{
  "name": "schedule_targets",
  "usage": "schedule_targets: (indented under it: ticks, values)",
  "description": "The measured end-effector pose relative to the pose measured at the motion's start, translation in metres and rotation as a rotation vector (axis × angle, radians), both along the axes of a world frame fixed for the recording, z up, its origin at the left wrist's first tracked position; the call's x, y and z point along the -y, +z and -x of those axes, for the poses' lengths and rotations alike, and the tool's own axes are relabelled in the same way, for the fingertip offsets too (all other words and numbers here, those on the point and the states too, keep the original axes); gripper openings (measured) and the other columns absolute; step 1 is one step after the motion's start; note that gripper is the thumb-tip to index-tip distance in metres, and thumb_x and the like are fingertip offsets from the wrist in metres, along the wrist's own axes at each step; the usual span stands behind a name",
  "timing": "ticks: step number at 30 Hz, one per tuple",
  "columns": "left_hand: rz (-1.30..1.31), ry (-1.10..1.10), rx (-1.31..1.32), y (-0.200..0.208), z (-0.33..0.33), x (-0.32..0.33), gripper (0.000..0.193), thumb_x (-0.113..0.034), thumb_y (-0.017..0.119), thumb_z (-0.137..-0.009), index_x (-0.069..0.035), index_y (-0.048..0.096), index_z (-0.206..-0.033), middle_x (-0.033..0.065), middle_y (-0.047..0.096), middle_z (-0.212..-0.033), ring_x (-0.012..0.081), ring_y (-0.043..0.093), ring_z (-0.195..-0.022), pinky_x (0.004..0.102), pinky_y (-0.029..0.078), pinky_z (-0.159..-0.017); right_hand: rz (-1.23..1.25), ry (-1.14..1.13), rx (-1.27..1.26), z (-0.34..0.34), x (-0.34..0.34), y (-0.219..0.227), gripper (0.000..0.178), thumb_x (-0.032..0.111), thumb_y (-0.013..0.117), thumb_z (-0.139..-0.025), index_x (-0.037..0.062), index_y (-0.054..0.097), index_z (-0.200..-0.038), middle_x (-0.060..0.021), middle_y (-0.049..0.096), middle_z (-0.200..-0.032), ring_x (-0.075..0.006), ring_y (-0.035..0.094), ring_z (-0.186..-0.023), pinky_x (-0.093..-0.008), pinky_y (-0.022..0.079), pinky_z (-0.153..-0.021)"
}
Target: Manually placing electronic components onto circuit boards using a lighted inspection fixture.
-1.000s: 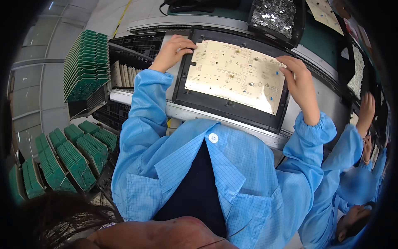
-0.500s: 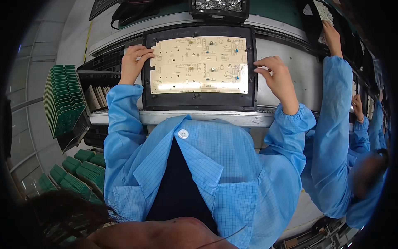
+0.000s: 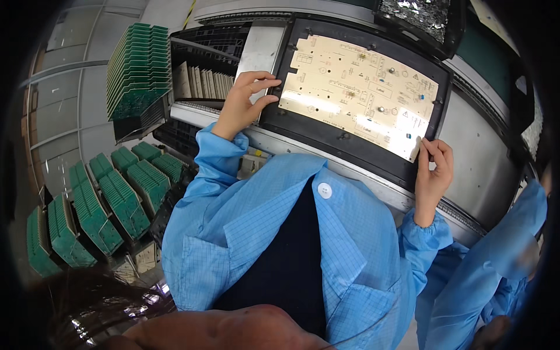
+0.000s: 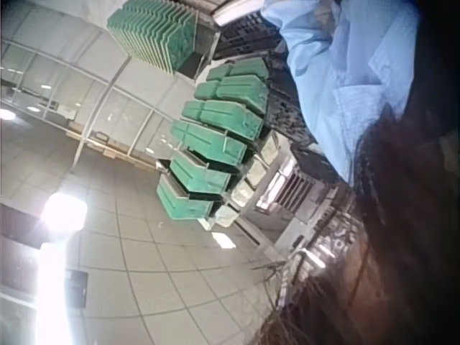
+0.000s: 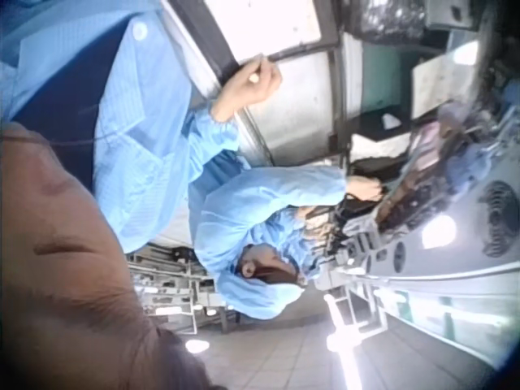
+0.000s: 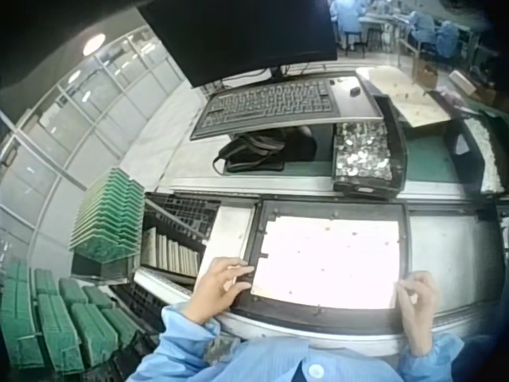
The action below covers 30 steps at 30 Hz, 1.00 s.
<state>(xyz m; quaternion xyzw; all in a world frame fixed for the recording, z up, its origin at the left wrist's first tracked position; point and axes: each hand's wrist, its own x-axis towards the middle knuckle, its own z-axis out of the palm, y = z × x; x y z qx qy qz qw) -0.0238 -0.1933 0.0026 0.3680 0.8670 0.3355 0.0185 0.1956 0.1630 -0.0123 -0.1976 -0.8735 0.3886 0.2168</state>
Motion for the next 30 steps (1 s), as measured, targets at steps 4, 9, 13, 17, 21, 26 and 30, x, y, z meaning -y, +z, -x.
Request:
schedule_targets:
  ticks: [4,9,13,17,21,26,30]
  values:
    - [-0.042,0.052,0.058,-0.003,-0.001,-0.007,0.039,-0.012,0.081,-0.073,-0.005,0.070,-0.110,0.0105,0.061,-0.114,0.0309,0.054,-0.109,0.0382,0.046,-0.094,-0.116,0.084,0.031,0.005,0.003,0.011,0.015,-0.001,0.064,-0.090,0.0003,0.071,-0.103,-0.0092,0.061,-0.100,-0.0202,0.059,-0.090,-0.0283,0.047,-0.079]
    - [-0.106,0.154,0.007,-0.025,-0.003,-0.015,0.022,-0.005,0.078,-0.074,-0.002,0.068,-0.093,0.0109,0.061,-0.106,0.0302,0.054,-0.101,0.0368,0.046,-0.086,-0.172,0.280,0.004,0.019,0.043,0.028,0.023,-0.001,0.069,-0.082,0.0017,0.066,-0.104,-0.0131,0.062,-0.094,-0.0299,0.058,-0.088,-0.0352,0.047,-0.078]
    - [-0.110,0.098,-0.104,-0.028,-0.005,-0.016,0.017,0.000,0.074,-0.076,-0.003,0.069,-0.092,0.0081,0.063,-0.102,0.0293,0.053,-0.100,0.0362,0.046,-0.086,-0.080,0.475,0.006,0.044,0.087,0.030,0.025,0.006,0.075,-0.076,0.0026,0.065,-0.099,-0.0129,0.062,-0.090,-0.0316,0.058,-0.085,-0.0382,0.048,-0.075]
    - [-0.077,0.020,-0.086,-0.023,-0.006,-0.013,0.023,0.001,0.072,-0.077,-0.007,0.072,-0.099,0.0056,0.064,-0.111,0.0297,0.051,-0.106,0.0365,0.045,-0.090,-0.260,0.590,0.066,0.059,0.105,0.014,0.016,0.011,0.073,-0.079,0.0041,0.061,-0.088,-0.0109,0.061,-0.084,-0.0293,0.059,-0.083,-0.0396,0.050,-0.070]
    - [-0.029,0.051,0.000,-0.009,-0.015,-0.003,0.030,-0.006,0.076,-0.075,-0.014,0.076,-0.104,0.0024,0.060,-0.129,0.0303,0.045,-0.122,0.0388,0.043,-0.099,-0.244,0.353,0.035,0.060,0.124,-0.005,0.013,0.011,0.070,-0.084,0.0063,0.059,-0.087,-0.0111,0.061,-0.075,-0.0308,0.062,-0.071,-0.0415,0.050,-0.061]
    - [0.051,-0.054,-0.025,-0.001,-0.027,0.013,0.029,-0.012,0.082,-0.067,-0.016,0.078,-0.095,0.0024,0.060,-0.131,0.0336,0.038,-0.132,0.0454,0.037,-0.108,-0.188,0.169,0.139,0.062,0.128,-0.009,0.010,0.011,0.065,-0.089,0.0073,0.055,-0.090,-0.0111,0.062,-0.064,-0.0320,0.062,-0.057,-0.0411,0.047,-0.051]
    - [0.058,-0.149,-0.099,-0.003,-0.016,0.010,0.019,-0.003,0.077,-0.071,-0.012,0.076,-0.088,0.0026,0.067,-0.119,0.0311,0.047,-0.130,0.0460,0.042,-0.107,-0.051,0.064,0.039,0.054,0.108,0.017,0.007,0.012,0.062,-0.093,0.0056,0.063,-0.097,-0.0123,0.062,-0.070,-0.0265,0.063,-0.060,-0.0347,0.048,-0.056]
